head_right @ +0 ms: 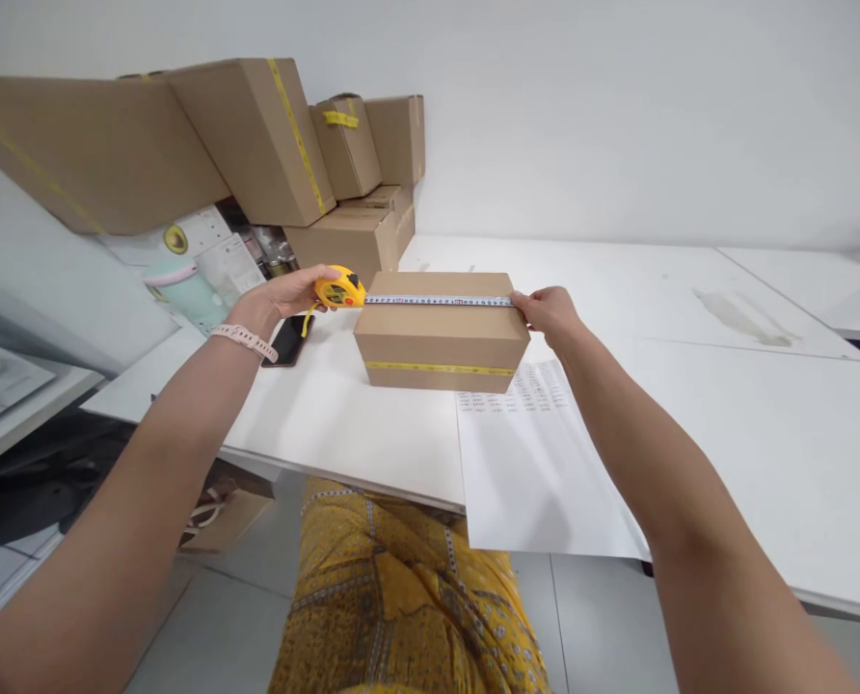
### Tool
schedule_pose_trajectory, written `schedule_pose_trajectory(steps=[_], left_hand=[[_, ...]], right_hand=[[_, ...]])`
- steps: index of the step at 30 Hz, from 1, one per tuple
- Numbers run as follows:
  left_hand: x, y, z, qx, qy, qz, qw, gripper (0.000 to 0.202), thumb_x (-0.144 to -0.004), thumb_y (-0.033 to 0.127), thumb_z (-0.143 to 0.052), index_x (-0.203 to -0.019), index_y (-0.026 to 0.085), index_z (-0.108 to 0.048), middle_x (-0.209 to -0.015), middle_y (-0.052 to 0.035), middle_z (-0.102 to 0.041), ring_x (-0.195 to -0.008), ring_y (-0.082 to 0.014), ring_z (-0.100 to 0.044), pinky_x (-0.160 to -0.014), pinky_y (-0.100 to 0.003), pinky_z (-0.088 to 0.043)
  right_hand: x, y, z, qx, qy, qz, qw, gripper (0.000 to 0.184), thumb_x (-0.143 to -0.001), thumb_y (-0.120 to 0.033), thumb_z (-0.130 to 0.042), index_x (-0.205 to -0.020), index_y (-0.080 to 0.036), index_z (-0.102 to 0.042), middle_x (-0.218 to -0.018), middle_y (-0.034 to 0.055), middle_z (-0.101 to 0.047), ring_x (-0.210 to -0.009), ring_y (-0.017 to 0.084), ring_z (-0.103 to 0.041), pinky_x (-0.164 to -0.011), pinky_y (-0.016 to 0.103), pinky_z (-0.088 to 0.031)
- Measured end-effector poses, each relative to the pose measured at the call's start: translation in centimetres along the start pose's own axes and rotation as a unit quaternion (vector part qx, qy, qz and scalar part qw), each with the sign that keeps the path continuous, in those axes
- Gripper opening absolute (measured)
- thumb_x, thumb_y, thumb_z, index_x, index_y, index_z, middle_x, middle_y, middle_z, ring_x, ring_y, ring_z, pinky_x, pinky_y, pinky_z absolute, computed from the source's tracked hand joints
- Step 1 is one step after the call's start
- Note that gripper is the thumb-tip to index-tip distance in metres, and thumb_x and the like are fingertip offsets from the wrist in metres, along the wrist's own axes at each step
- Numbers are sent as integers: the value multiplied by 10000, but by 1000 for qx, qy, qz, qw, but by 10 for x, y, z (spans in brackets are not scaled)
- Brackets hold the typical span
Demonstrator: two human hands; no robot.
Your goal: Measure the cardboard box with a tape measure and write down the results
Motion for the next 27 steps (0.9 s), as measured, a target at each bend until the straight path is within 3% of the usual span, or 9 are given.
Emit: schedule_pose_trajectory(steps=[3,5,7,10,13,15,19,22,27], left_hand=[[23,22,-9,-28,4,-39,999,351,-676,374,-780,-952,162,-733,-930,-95,-740,-720,-171,-633,-486,-211,-411],[49,27,-37,-28,-26,-59,998,394,-690,396,-800,-1005,167,-739,-981,-99,-742,-748,-187,-662,-499,-222,-445],[81,17,-90,-2,-105,-55,993,427,-713,445,-804,-1031,170,-732,-970,-103,-729,-688,-182,-663,-470,-237,-457],[122,-13,-186,120,-213,2,970,457,-713,504,-822,-1001,181,-674,-968,-97,-689,-682,-187,-683,-523,-297,-558],[126,-28,-237,246,-156,6,957,516,-710,554,-826,-1014,204,-601,-972,-61,-649,-666,-156,-677,-535,-285,-567],[117,-27,-248,275,-122,-6,954,524,-719,598,-792,-997,193,-611,-949,-56,-642,-651,-153,-678,-521,-270,-551],[101,-20,-239,275,-85,1,958,514,-723,625,-756,-957,184,-637,-902,-51,-645,-621,-150,-673,-502,-255,-521],[101,-19,-236,276,-83,15,957,498,-718,617,-761,-940,189,-636,-851,-41,-637,-625,-156,-666,-495,-254,-514],[107,-20,-249,290,-79,30,953,455,-726,600,-749,-908,201,-630,-815,-25,-613,-606,-146,-653,-473,-244,-513]], right_hand=[[-11,-16,10,-26,20,29,999,285,-848,-270,-761,-635,-195,-588,-700,79,-637,-711,184,-586,-626,334,-518],[-21,-35,17,-80,33,72,994,280,-914,-289,-700,-672,-191,-599,-750,79,-645,-738,170,-595,-682,334,-528],[-31,-57,16,-113,28,125,985,284,-959,-313,-658,-709,-191,-599,-799,67,-643,-785,159,-596,-766,335,-524],[-41,-84,-15,-77,-43,180,980,261,-953,-328,-684,-742,-198,-604,-820,47,-643,-824,163,-559,-860,346,-493],[-45,-94,-54,-13,-105,177,978,254,-940,-308,-700,-730,-196,-611,-809,36,-644,-793,162,-513,-886,356,-465],[-48,-95,-70,12,-111,167,980,280,-953,-300,-673,-704,-195,-600,-787,35,-628,-750,158,-495,-865,362,-458],[-54,-91,-85,51,-99,150,982,339,-973,-308,-620,-655,-209,-555,-705,25,-575,-698,164,-470,-808,360,-450],[-60,-87,-92,86,-103,165,977,340,-938,-316,-660,-629,-213,-565,-686,26,-571,-698,170,-475,-789,354,-447],[-70,-81,-97,70,-124,206,968,297,-851,-346,-758,-646,-220,-584,-621,-1,-530,-668,161,-452,-732,325,-458]])
Point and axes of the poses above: each hand's wrist, its own x-axis away from the middle knuckle, its own z-axis out of the back of the hand, y = z × x, the point moved 9 cm from there along -x, towards the middle knuckle
